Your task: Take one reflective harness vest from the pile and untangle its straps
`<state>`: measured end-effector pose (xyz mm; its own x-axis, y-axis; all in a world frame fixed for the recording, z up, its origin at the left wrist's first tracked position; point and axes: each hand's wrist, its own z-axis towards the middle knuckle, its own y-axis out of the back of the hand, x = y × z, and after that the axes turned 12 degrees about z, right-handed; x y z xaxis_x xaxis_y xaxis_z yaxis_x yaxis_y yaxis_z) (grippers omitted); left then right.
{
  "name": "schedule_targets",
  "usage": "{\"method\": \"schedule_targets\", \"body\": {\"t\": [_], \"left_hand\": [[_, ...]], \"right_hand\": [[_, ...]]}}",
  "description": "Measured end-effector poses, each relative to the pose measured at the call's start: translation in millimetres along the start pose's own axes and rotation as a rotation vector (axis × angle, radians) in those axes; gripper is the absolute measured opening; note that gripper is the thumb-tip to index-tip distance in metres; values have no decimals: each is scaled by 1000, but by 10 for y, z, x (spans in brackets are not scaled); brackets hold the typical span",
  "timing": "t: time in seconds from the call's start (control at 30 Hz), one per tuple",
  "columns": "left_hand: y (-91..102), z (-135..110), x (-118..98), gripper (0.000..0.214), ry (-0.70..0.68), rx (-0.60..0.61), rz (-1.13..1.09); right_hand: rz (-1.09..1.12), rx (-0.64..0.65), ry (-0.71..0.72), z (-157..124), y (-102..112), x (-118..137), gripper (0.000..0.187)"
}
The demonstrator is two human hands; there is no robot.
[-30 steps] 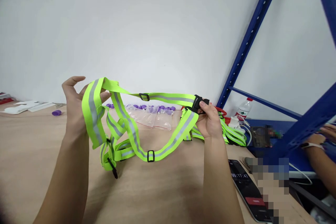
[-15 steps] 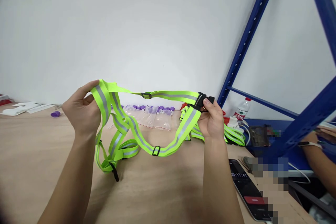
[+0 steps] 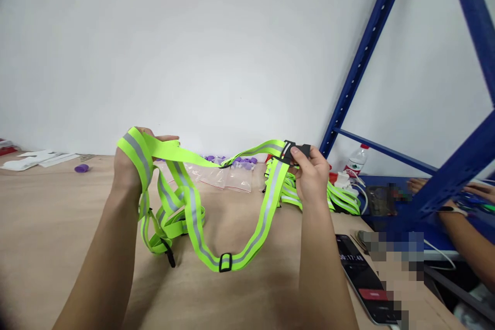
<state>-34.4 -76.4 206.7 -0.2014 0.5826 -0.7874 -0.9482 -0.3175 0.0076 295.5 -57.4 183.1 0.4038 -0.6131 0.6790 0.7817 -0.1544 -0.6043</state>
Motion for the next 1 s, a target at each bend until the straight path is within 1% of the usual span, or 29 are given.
{"method": "schedule_targets", "body": {"t": [0.1, 0.2, 0.27, 0.33, 0.4, 0.47, 0.53, 0.6, 0.63, 0.7, 0.73, 0.77, 0.8, 0.83, 0.87, 0.93, 1.0], "left_hand": [[-13, -1, -24, 46, 70, 163, -15], [16, -14, -54, 58, 153, 336, 89], [57, -33, -73, 58, 246, 529, 188], [102, -54, -93, 60, 334, 765, 265], [146, -69, -117, 61, 365, 971, 264], [190, -75, -144, 56, 359, 1098, 224], [236, -74, -162, 49, 348, 1154, 175], [271, -75, -167, 45, 364, 1169, 117], [279, -78, -165, 38, 375, 1158, 82], [269, -93, -164, 23, 364, 1076, 33], [252, -104, -168, 24, 331, 1014, 15], [230, -116, -177, 29, 283, 934, -15], [207, -126, -189, 33, 237, 834, -61], [185, -132, -203, 37, 211, 735, -121], [167, -132, -217, 40, 208, 661, -190], [152, -107, -232, 47, 249, 581, -325], [159, -59, -220, 53, 282, 581, -427]], "right_hand": [[-62, -17, -5, 4, -21, -30, 36], [-122, -33, 20, 10, -22, -55, 38], [-191, -60, 60, 21, -4, -72, 38], [-263, -91, 101, 37, 26, -93, 39], [-316, -117, 126, 55, 60, -116, 39], [-335, -137, 127, 70, 84, -134, 38], [-321, -151, 109, 79, 93, -145, 39], [-287, -152, 96, 80, 88, -150, 38], [-270, -150, 98, 79, 83, -151, 37], [-249, -146, 116, 76, 73, -151, 34], [-249, -139, 125, 75, 70, -150, 33], [-255, -126, 129, 72, 67, -148, 31], [-266, -109, 126, 68, 67, -144, 30], [-279, -86, 112, 62, 66, -137, 29], [-294, -57, 88, 53, 67, -127, 28], [-341, 26, 14, 28, 68, -95, 27], [-428, 149, -90, -1, 67, -50, 28]]}}
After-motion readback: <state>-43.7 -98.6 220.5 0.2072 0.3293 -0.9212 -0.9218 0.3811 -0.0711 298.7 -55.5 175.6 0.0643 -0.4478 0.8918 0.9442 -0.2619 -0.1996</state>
